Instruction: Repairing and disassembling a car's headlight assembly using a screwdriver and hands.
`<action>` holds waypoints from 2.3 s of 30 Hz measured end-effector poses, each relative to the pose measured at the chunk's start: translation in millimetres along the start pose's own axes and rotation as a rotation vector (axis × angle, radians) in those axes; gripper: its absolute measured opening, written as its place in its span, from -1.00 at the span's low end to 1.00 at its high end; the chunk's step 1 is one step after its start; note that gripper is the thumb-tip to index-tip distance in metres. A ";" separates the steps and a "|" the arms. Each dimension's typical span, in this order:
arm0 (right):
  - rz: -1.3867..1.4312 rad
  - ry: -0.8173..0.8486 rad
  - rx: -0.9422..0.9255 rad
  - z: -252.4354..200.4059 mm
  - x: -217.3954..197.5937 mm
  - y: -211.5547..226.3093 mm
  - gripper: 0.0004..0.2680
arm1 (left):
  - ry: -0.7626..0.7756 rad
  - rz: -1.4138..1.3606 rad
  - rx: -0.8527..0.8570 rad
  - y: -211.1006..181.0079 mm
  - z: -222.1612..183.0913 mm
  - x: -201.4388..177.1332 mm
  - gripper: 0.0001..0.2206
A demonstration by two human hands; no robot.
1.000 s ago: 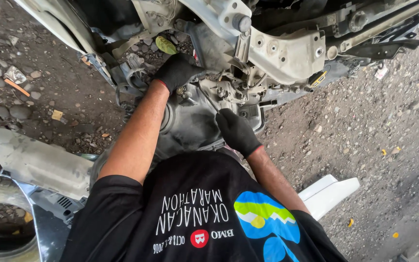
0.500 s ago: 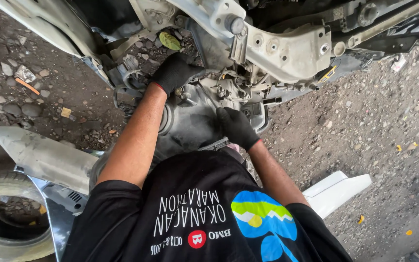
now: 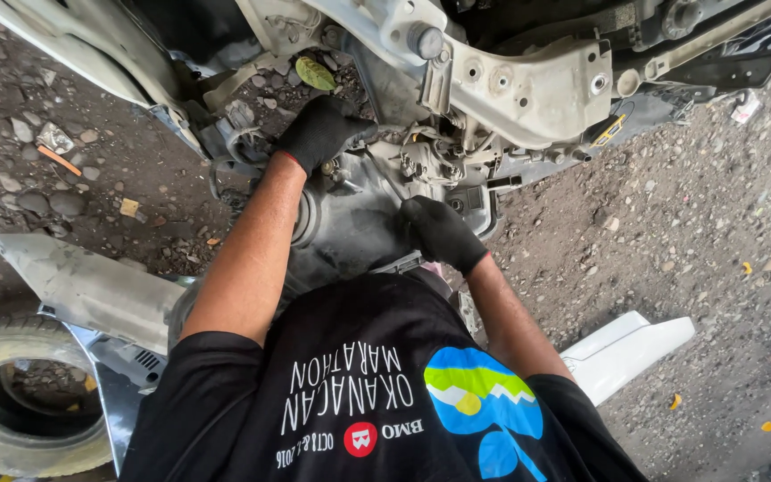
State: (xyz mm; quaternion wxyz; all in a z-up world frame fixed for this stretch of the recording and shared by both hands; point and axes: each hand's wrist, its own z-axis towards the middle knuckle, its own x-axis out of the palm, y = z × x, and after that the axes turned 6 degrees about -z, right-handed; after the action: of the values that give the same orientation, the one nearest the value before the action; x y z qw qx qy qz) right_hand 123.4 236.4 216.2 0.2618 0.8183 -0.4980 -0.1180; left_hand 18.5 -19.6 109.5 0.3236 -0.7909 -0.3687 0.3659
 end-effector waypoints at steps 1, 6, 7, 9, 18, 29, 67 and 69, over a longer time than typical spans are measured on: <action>-0.002 0.000 -0.003 3.3 -1.5 -3.4 -0.62 | -0.003 0.000 0.002 -0.6 -0.2 -2.1 -0.45; -0.537 -0.309 -0.174 -4.2 5.7 26.4 -0.71 | -0.007 -0.036 -0.006 7.6 5.3 3.5 -0.43; -0.542 -0.307 -0.174 -5.2 6.5 29.3 -0.71 | -0.010 -0.040 -0.007 5.6 3.4 3.0 -0.43; -0.847 -0.503 -0.290 -5.1 8.0 36.6 -0.77 | -0.026 -0.007 -0.012 2.2 0.4 -0.1 -0.41; -0.766 -0.501 -0.271 -3.7 21.4 21.8 -0.75 | -0.063 -0.072 0.122 14.9 7.3 5.7 -0.46; -0.862 -0.508 -0.192 -20.1 43.3 43.2 -0.74 | -0.035 -0.091 0.063 5.4 0.5 3.6 -0.51; -0.794 -0.455 -0.200 -10.9 44.0 37.5 -0.69 | -0.061 0.040 0.261 45.2 17.9 25.4 -0.65; -0.756 -0.488 -0.188 -11.4 46.1 40.8 -0.69 | -0.052 0.068 0.315 35.4 14.4 20.5 -0.66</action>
State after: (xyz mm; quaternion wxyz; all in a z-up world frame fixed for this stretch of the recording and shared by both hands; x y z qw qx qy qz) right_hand 119.7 184.6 251.1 0.1485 0.8635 -0.1988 -0.4391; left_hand 28.4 -17.7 67.4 0.4215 -0.7324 -0.2881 0.4505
